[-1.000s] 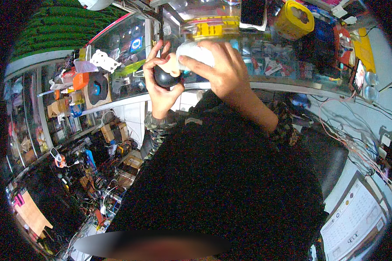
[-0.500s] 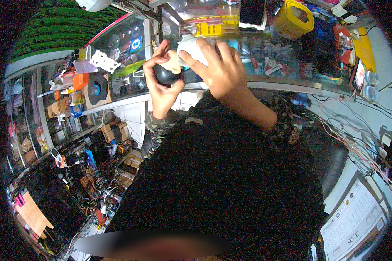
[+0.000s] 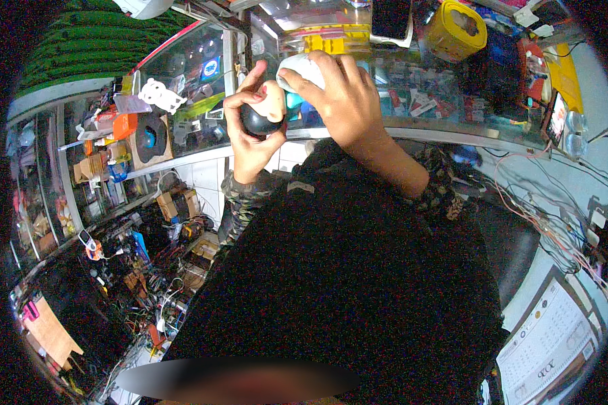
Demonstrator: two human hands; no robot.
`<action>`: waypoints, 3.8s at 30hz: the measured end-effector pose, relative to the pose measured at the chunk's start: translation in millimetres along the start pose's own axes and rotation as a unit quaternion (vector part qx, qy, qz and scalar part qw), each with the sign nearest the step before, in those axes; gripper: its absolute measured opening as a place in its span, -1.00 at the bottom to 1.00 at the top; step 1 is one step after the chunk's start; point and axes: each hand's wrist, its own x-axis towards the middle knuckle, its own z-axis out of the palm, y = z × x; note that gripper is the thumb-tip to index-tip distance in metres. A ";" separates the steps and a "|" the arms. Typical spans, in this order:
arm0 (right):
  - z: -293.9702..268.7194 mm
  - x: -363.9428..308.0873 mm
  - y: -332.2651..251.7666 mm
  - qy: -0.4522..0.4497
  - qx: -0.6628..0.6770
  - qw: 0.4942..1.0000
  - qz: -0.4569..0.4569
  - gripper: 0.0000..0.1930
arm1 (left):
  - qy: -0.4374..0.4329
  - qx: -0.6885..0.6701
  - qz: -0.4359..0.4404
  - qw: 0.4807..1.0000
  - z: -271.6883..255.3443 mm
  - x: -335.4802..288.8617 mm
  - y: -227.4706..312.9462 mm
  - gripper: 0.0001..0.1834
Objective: The person wipes several small objects on a cluttered counter using a white cloth. They clean a smartphone, a small black spherical object, a white bear-shaped item, a cap, and a rectangular wooden piece, then place each back on the counter.
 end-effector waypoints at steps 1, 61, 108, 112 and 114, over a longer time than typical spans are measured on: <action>0.5 0.0 1.2 0.007 0.019 1.000 0.003 -0.56 | 0.001 -0.015 -0.006 1.000 0.5 0.0 -0.2 -0.33; -40.8 16.0 30.2 -0.079 0.310 0.938 0.133 -0.59 | 0.058 0.076 -0.116 0.989 19.8 15.6 15.4 -0.26; -21.9 10.5 -0.9 0.009 0.151 0.987 0.058 -0.56 | 0.029 0.099 -0.093 0.990 25.2 17.3 2.9 -0.18; -20.3 9.5 -1.9 0.027 0.176 0.982 0.061 -0.58 | 0.040 0.028 -0.113 0.992 27.4 15.0 4.9 -0.20; -22.0 8.3 -0.8 0.030 0.186 0.980 0.063 -0.60 | 0.046 0.002 -0.113 0.993 28.3 14.5 5.0 -0.20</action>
